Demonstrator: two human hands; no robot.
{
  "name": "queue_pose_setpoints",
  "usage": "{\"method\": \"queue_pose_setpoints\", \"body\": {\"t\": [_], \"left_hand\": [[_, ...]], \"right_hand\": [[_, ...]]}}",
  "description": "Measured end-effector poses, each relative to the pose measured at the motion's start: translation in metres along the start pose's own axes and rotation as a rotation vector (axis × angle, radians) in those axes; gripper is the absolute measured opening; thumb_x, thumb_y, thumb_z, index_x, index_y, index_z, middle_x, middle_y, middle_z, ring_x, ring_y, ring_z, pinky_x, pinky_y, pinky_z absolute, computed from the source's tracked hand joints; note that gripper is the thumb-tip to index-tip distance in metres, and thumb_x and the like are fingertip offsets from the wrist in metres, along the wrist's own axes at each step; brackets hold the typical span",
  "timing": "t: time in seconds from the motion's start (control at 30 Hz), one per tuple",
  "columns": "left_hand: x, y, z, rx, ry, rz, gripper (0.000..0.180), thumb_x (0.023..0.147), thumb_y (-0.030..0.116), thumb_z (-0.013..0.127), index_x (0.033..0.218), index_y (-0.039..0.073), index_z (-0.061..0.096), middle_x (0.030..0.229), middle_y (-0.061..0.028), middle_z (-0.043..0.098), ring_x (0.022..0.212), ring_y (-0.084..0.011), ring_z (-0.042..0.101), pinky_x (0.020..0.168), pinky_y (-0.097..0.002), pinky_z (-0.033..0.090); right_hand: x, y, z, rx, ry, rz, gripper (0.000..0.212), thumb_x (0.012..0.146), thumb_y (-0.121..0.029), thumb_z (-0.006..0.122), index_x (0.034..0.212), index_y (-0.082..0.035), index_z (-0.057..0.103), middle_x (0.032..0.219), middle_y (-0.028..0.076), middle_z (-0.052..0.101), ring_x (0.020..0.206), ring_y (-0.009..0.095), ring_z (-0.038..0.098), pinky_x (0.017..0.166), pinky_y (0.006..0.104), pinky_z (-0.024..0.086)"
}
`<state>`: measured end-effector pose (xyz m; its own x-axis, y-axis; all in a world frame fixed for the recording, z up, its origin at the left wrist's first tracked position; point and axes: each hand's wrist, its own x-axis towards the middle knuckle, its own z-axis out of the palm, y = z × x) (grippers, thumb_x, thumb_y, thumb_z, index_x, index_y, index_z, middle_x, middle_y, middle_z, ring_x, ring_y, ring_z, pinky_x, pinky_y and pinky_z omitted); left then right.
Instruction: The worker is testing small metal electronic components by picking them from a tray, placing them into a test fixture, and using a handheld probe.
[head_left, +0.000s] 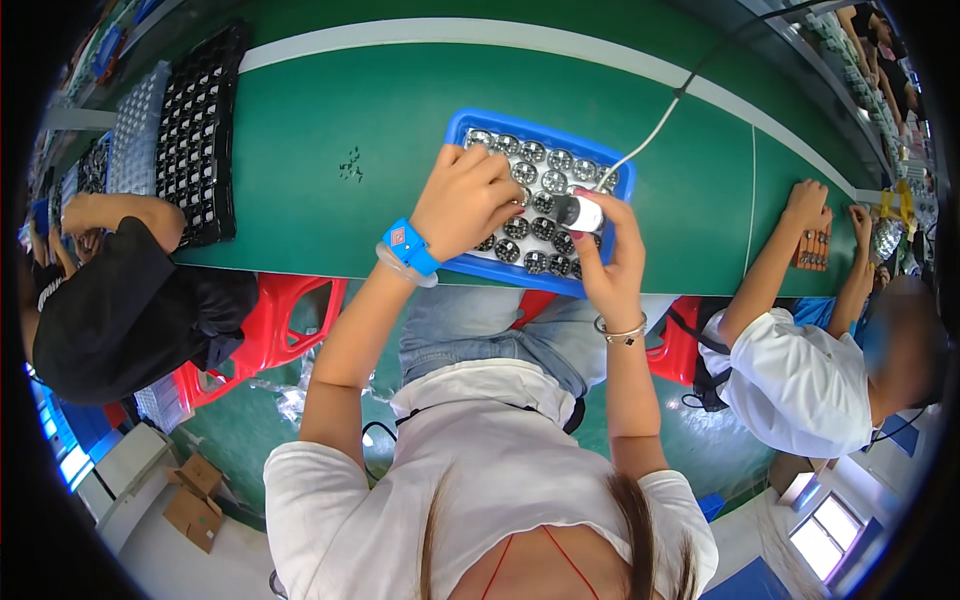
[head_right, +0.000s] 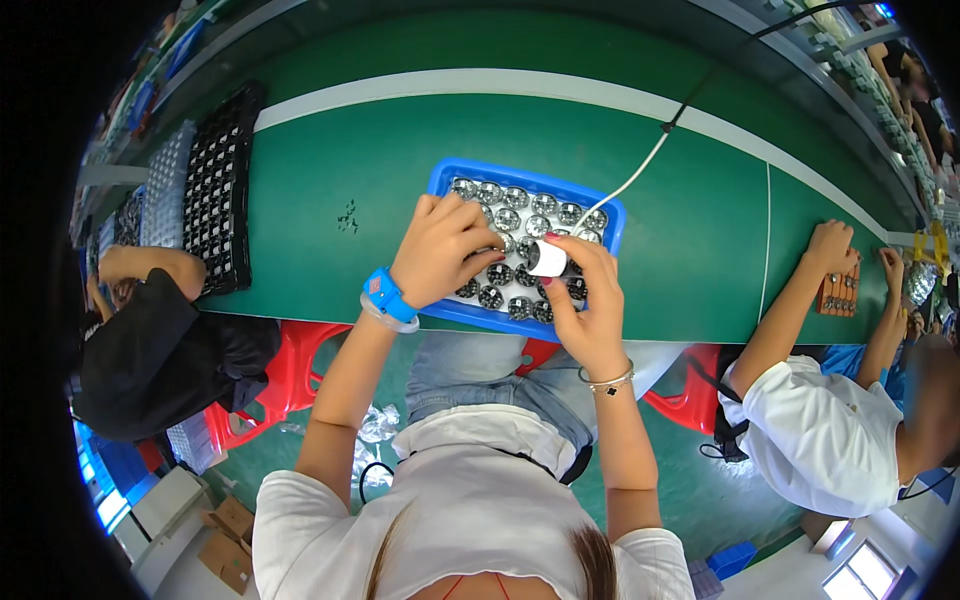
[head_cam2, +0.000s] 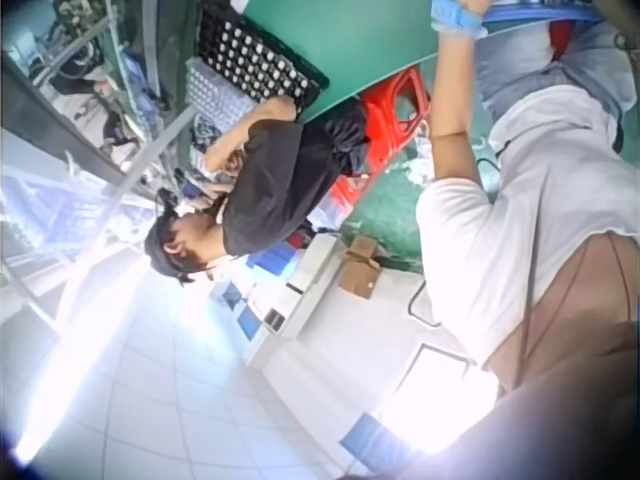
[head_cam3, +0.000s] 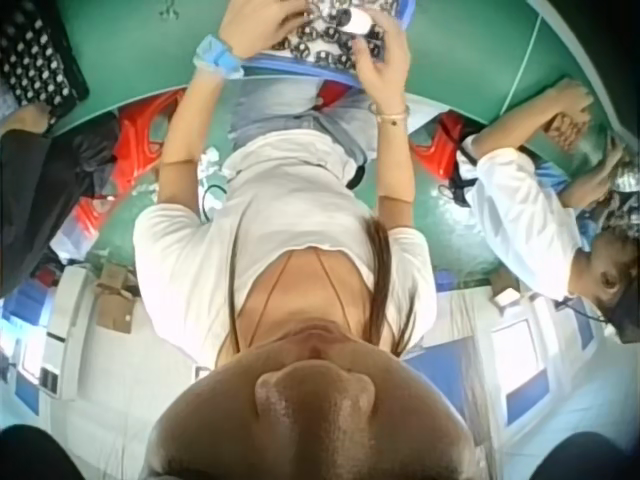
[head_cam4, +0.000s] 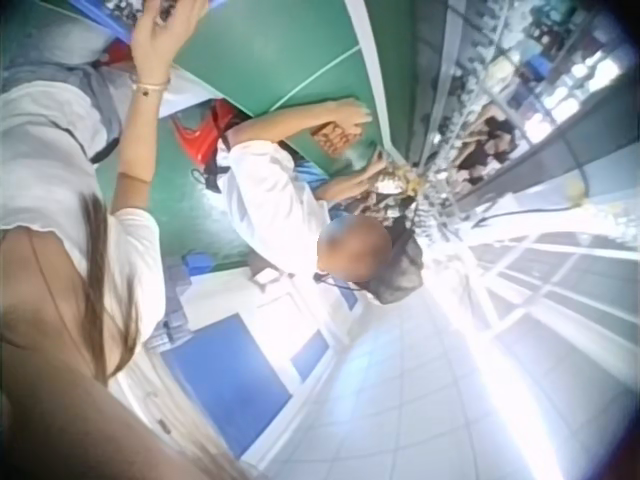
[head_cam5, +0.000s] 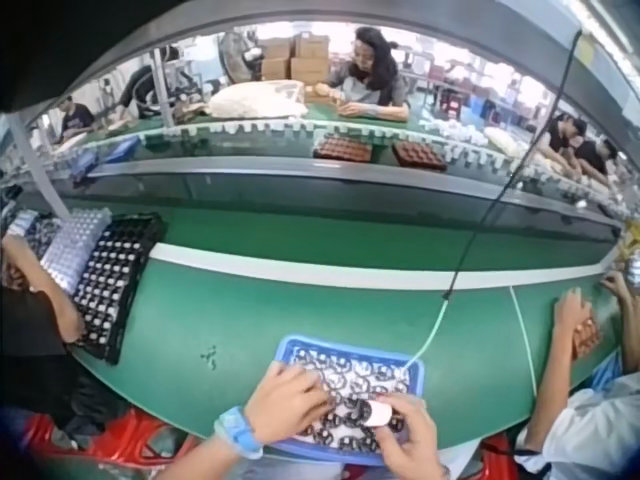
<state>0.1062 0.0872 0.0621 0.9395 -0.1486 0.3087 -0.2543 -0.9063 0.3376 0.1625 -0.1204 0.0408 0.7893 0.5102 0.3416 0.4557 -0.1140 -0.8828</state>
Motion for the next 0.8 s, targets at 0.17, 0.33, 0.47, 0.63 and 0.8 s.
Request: {"method": "queue_pose_setpoints", "body": {"t": [0.17, 0.33, 0.47, 0.63, 0.8], "left_hand": [[0.005, 0.010, -0.009, -0.074, 0.052, 0.045, 0.013, 0.070, 0.020, 0.074, 0.079, 0.015, 0.067, 0.074, 0.0023, 0.049, 0.076, -0.0166, 0.048, 0.071, -0.0322, 0.032], [0.002, 0.007, -0.009, -0.053, 0.067, 0.035, 0.012, 0.069, 0.020, 0.074, 0.079, 0.015, 0.068, 0.074, 0.0026, 0.049, 0.075, -0.0163, 0.048, 0.071, -0.0319, 0.032], [0.001, 0.000, -0.004, -0.029, 0.011, 0.039, 0.013, 0.070, 0.021, 0.074, 0.080, 0.014, 0.068, 0.073, 0.0022, 0.049, 0.075, -0.0165, 0.048, 0.071, -0.0317, 0.032], [0.013, -0.007, -0.003, -0.079, 0.085, -0.038, 0.014, 0.071, 0.021, 0.074, 0.081, 0.013, 0.069, 0.074, 0.0012, 0.049, 0.076, -0.0177, 0.049, 0.072, -0.0324, 0.033], [0.023, -0.011, -0.003, -0.027, 0.004, -0.011, 0.010, 0.071, 0.019, 0.072, 0.077, 0.013, 0.067, 0.078, -0.0003, 0.050, 0.080, -0.0181, 0.050, 0.075, -0.0338, 0.035]], "right_hand": [[0.003, -0.001, 0.002, -0.056, -0.044, -0.016, 0.031, 0.080, -0.003, 0.064, 0.111, -0.002, 0.058, 0.110, 0.011, 0.062, 0.104, 0.022, 0.056, 0.092, 0.0322, 0.042], [-0.007, 0.008, 0.009, 0.242, 0.101, 0.117, 0.036, 0.083, -0.001, 0.062, 0.118, 0.000, 0.052, 0.116, 0.011, 0.058, 0.107, 0.020, 0.054, 0.094, 0.0320, 0.040], [0.001, 0.007, 0.001, 0.387, 0.207, 0.122, 0.037, 0.086, -0.002, 0.061, 0.120, 0.001, 0.049, 0.116, 0.011, 0.056, 0.109, 0.018, 0.052, 0.097, 0.0320, 0.038], [0.014, 0.016, 0.001, 0.161, 0.087, 0.075, 0.035, 0.085, -0.003, 0.061, 0.118, 0.002, 0.051, 0.115, 0.009, 0.057, 0.107, 0.018, 0.052, 0.096, 0.0306, 0.038], [0.023, 0.012, 0.006, 0.102, 0.028, 0.057, 0.030, 0.085, -0.003, 0.061, 0.115, -0.001, 0.055, 0.111, 0.008, 0.059, 0.103, 0.016, 0.054, 0.092, 0.0287, 0.040]]}}
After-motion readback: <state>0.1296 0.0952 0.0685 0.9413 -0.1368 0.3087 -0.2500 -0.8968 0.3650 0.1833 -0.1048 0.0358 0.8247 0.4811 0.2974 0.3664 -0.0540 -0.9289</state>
